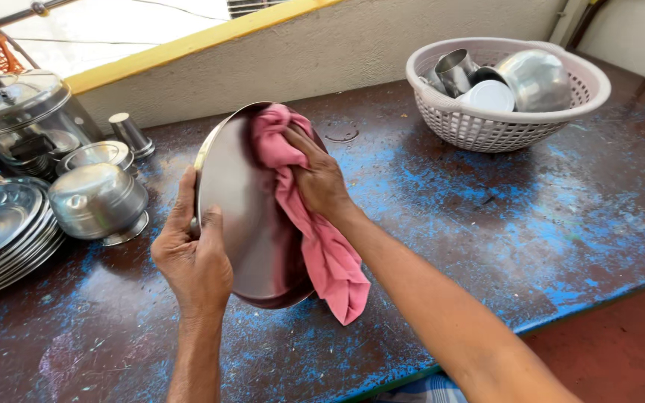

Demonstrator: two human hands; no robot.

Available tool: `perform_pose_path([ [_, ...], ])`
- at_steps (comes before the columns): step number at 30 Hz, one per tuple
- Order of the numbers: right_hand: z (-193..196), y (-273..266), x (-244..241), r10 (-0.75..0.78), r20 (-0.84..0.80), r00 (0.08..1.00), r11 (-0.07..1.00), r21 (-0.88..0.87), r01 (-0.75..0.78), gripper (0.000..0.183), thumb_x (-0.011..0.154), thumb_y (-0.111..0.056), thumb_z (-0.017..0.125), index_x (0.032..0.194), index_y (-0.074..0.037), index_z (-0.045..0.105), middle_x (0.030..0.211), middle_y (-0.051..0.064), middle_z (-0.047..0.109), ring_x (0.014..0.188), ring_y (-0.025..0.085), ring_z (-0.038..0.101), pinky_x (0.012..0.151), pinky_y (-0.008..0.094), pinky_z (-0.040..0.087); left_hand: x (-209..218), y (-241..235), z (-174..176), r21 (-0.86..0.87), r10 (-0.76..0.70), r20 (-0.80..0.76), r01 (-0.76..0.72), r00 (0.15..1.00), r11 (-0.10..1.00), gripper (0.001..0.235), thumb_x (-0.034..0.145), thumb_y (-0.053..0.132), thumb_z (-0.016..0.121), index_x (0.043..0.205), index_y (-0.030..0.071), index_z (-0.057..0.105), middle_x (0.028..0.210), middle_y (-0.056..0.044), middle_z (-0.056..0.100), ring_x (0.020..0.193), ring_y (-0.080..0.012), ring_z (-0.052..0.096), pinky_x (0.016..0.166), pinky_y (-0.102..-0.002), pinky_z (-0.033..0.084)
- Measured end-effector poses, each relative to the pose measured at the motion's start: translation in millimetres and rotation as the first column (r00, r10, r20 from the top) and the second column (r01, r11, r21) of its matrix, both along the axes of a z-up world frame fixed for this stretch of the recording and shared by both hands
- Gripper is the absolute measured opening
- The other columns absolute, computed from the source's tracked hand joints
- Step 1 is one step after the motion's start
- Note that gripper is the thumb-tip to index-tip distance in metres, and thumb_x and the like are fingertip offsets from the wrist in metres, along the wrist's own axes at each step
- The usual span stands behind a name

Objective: The person dries several stainless steel plates and a metal cup using a pink cloth. They wipe each item thoroughly, turning them over to dry all sides, and then stack the plates on the counter.

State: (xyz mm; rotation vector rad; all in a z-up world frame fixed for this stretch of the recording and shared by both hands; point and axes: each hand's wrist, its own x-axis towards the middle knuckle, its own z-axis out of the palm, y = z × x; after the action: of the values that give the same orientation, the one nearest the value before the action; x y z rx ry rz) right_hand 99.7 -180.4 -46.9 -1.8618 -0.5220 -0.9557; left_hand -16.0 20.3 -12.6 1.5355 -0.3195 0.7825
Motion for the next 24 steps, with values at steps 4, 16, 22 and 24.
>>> perform_pose_path([
  [4,-44,6,-42,-0.230,-0.497,0.837,0.952,0.064,0.300,0.059,0.093,-0.019,0.055,0.152,-0.024,0.050,0.140,0.017,0.060,0.120,0.043,0.061,0.098,0.046,0.049,1,-1,9,-0.055,-0.009,-0.033,0.007,0.999,0.998,0.051,0.096,-0.002,0.062,0.146,0.006,0.058,0.123,0.006,0.072,0.065,0.0019,0.041,0.054,-0.017,0.036],
  [16,-8,83,-38,-0.194,-0.371,0.908,0.930,-0.365,0.050,0.038,0.098,-0.038,0.064,0.126,-0.014,0.074,0.132,0.015,0.062,0.120,0.023,0.058,0.098,0.033,0.048,4,-2,-1,-0.068,0.033,0.049,-0.029,0.998,0.997,0.046,0.102,0.009,0.070,0.146,0.002,0.060,0.121,0.002,0.071,0.076,-0.0012,0.046,0.065,-0.017,0.039],
  [22,-31,96,-142,0.801,-0.245,0.546,0.582,0.534,-0.614,0.043,0.105,-0.030,0.066,0.132,0.003,0.064,0.124,0.014,0.067,0.118,0.020,0.061,0.104,0.034,0.050,8,6,-16,-0.246,-0.025,0.151,0.062,0.988,0.967,0.049,0.096,0.001,0.072,0.143,-0.003,0.057,0.137,-0.011,0.067,0.107,-0.0080,0.065,0.090,-0.021,0.055],
  [24,-35,70,-139,0.686,-0.422,0.592,0.723,0.301,-0.622,0.039,0.099,-0.029,0.071,0.125,0.000,0.068,0.119,0.014,0.071,0.112,0.022,0.066,0.100,0.035,0.052,12,9,-18,-0.322,-0.032,0.107,0.065,0.994,0.944,0.044,0.100,0.001,0.069,0.143,-0.003,0.060,0.130,-0.013,0.071,0.103,-0.0096,0.068,0.089,-0.022,0.056],
])
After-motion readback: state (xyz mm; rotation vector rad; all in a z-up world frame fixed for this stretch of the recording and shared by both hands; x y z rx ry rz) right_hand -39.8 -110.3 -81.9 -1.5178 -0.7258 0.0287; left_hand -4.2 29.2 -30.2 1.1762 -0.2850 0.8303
